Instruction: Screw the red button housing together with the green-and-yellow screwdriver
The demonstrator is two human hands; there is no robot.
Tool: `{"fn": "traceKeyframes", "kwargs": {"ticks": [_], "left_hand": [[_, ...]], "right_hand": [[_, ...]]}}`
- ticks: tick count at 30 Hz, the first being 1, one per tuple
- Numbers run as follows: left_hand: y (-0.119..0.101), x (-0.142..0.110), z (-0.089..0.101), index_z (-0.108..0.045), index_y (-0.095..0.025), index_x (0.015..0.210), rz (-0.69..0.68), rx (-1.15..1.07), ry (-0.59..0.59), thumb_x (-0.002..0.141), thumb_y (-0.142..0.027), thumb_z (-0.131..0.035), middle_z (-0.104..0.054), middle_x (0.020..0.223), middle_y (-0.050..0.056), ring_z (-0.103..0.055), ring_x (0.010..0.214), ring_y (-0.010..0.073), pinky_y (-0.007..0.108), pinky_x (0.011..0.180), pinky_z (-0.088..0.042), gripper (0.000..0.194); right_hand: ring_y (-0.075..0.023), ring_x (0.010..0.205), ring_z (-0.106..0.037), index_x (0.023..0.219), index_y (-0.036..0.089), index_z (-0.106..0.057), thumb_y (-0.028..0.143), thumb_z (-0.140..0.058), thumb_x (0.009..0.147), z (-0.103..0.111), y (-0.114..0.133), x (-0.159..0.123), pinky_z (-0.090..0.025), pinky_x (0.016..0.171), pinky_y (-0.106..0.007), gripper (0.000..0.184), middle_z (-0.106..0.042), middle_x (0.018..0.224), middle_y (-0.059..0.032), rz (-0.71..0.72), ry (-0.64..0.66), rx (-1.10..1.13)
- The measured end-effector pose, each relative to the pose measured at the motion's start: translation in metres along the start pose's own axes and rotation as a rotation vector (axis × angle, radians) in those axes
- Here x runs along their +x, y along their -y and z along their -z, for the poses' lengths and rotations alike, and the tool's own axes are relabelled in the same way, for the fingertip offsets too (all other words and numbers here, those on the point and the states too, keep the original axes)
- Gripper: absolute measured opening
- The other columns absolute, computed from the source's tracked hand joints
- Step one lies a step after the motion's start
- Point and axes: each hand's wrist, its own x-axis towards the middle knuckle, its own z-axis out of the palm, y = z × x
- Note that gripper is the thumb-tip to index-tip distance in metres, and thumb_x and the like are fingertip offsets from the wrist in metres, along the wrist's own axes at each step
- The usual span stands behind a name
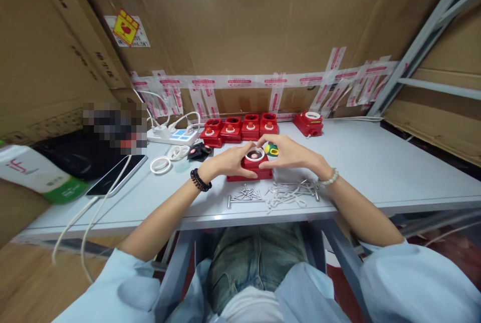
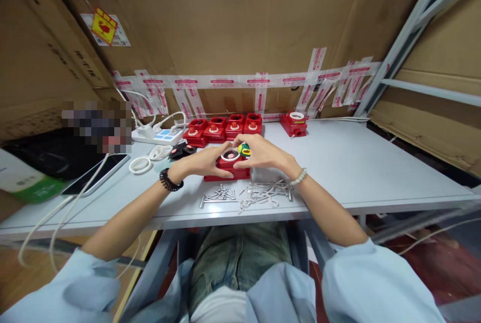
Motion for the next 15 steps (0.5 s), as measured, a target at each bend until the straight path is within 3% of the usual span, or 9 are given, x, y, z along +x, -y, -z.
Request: {"fn": "traceKeyframes", "kwargs": {"ticks": [3,7,9,15], "left_hand": [[-0.001,0.0,0.001,-0.042,-0.022,0.131,0.0,0.001,0.0,0.07,-0.057,-0.071,-0.062,0.129,0.015,-0.064,0.109,0.0343,0.039,0.084,-0.048,0.076],[-0.005,0.0,0.004,-0.041,-0.02,0.131,0.028,0.035,0.023,0.07,-0.058,-0.07,-0.064,0.124,0.015,-0.065,0.106,0.0342,0.038,0.083,-0.048,0.076],[-0.006,-0.001,0.004,-0.041,-0.019,0.131,0.029,0.043,0.025,0.071,-0.059,-0.069,-0.064,0.123,0.015,-0.065,0.106,0.0344,0.038,0.082,-0.048,0.077],[-0.001,0.0,0.003,-0.038,-0.016,0.135,0.021,0.039,0.031,0.073,-0.061,-0.067,-0.061,0.128,0.018,-0.062,0.109,0.0354,0.041,0.086,-0.048,0.082]], "right_hand": [[-0.0189,0.081,-0.065,0.091,0.018,-0.064,0.033,-0.068,0.075,0.007,0.0,0.001,-0.05,0.076,-0.034,0.022,-0.071,0.091,-0.0047,-0.037,-0.196,0.067],[-0.0137,0.053,-0.06,0.081,0.019,-0.061,0.024,-0.058,0.077,0.018,-0.005,0.004,-0.049,0.055,-0.029,0.007,-0.061,0.059,0.0015,-0.217,-0.68,0.24],[-0.0126,0.046,-0.056,0.079,0.021,-0.059,0.024,-0.056,0.077,0.023,-0.009,0.003,-0.047,0.048,-0.027,0.005,-0.056,0.052,0.0036,-0.267,-0.839,0.306],[-0.0115,0.044,-0.054,0.058,0.021,-0.055,0.039,-0.056,0.081,0.036,-0.015,-0.003,-0.047,0.045,-0.027,0.03,-0.056,0.05,-0.0004,-0.282,-0.932,0.336]]}}
